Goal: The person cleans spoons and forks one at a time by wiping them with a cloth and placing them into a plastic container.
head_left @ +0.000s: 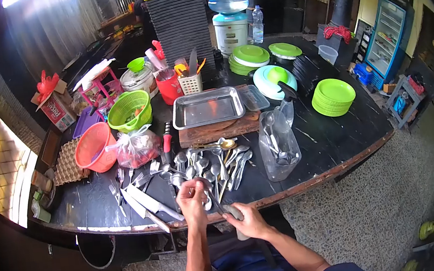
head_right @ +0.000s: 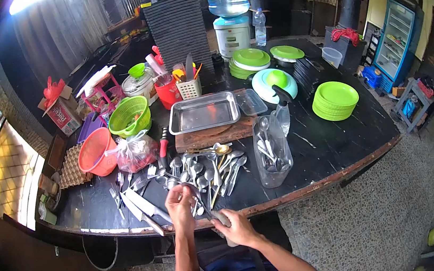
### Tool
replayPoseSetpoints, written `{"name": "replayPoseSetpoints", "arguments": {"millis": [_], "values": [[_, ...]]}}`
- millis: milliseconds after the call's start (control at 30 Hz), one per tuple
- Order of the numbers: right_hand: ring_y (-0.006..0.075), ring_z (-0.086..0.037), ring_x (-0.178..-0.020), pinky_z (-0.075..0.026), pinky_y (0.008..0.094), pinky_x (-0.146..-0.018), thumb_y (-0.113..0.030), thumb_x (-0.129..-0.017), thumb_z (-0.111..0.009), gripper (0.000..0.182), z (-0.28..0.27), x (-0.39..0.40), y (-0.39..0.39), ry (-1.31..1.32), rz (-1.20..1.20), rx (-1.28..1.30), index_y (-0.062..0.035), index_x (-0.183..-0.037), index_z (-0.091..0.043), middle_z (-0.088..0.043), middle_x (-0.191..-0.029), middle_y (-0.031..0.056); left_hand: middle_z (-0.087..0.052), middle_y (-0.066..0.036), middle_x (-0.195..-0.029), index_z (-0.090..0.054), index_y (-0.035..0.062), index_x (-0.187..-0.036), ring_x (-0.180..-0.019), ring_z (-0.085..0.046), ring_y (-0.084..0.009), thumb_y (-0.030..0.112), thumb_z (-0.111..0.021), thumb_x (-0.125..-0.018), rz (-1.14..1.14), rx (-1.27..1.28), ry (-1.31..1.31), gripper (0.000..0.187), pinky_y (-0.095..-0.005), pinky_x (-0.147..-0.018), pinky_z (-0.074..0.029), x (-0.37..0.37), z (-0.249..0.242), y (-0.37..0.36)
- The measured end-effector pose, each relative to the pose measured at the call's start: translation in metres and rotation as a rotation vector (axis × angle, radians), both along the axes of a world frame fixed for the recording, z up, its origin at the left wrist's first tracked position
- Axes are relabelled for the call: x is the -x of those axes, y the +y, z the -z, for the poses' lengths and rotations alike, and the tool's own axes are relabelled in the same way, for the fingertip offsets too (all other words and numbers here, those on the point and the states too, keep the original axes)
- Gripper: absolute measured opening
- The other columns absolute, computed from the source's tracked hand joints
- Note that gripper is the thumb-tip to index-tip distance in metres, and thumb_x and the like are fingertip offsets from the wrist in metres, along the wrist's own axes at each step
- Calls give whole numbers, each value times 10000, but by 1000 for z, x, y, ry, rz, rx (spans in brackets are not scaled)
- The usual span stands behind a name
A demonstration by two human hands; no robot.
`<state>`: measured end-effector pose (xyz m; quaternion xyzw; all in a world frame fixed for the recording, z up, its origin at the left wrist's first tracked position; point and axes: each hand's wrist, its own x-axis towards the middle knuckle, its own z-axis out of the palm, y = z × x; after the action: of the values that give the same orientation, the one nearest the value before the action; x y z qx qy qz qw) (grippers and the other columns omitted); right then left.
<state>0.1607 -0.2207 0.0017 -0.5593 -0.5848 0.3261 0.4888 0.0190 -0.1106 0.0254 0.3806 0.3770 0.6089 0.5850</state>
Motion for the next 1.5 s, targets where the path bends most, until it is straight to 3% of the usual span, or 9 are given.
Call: {"name": "replayPoseSetpoints", "arguments": {"millis": [200,333,500,700,900,1133,1367,1433,1500], "values": [[270,-708,-711,-518,387,-631,-242,-902,-777,270,8,-49,27,-26,102,-70,7,-975,-702,-715,-829,172,-687,-76,-914,-613,36,-1036,-711,-607,-119,108,-678,-992,-145,-263,-66,107,-254,-638,-498,12,-22,34],[275,-700,-711,-509,373,-638,-270,-909,-765,285,29,-63,65,20,416,-176,4,-957,-701,-709,-805,167,-692,-171,-1082,-602,-28,-1136,-995,-714,-253,29,-659,-977,-63,-351,-38,178,-376,-909,-601,-26,-77,30],[357,-706,-758,-528,412,-680,-247,-933,-715,254,62,-59,83,30,424,-136,4,-974,-707,-711,-829,195,-690,-188,-1083,-608,-90,-1095,-980,-709,-251,-71,-527,-1000,238,-595,123,127,-373,-882,-609,-102,-107,33],[279,-720,-733,-532,397,-674,-236,-933,-715,248,56,-69,76,60,448,-86,7,-983,-702,-717,-818,183,-697,-150,-890,-686,-57,-937,-803,-729,-219,-191,-551,-848,298,-917,525,211,-318,-716,-577,-182,-99,53],[495,-632,-799,-490,495,-651,-165,-821,-759,249,70,-70,79,42,470,-74,39,-891,-634,-649,-808,283,-694,-180,-858,-699,-13,-929,-820,-696,-363,-71,-640,-770,787,-1120,753,179,-415,-731,-559,-222,-51,62],[462,-660,-770,-495,472,-640,-232,-881,-749,282,66,-71,79,3,485,-109,36,-911,-667,-666,-800,268,-730,-198,-936,-728,1,-1074,-826,-730,-330,-38,-650,-849,790,-899,723,240,-387,-738,-571,-210,-65,57],[275,-699,-691,-508,395,-641,-246,-922,-730,258,64,-68,81,125,457,-81,7,-932,-678,-681,-756,188,-754,-138,-931,-706,-38,-1072,-855,-739,-183,0,-632,-937,491,-426,372,159,-323,-773,-582,-134,-28,95],[117,-634,-707,-504,327,-664,-222,-926,-735,226,63,-69,80,125,437,-16,-3,-977,-711,-706,-768,97,-752,-137,-892,-721,-1,-1067,-843,-749,-217,20,-640,-908,311,-435,681,180,-330,-759,-580,-102,3,117],[185,-672,-712,-513,353,-664,-238,-923,-738,242,67,-68,81,118,445,-54,-1,-959,-702,-708,-776,128,-752,-149,-894,-732,36,-1050,-844,-754,-276,62,-655,-869,207,-439,1008,199,-354,-753,-582,-71,22,121]]}}
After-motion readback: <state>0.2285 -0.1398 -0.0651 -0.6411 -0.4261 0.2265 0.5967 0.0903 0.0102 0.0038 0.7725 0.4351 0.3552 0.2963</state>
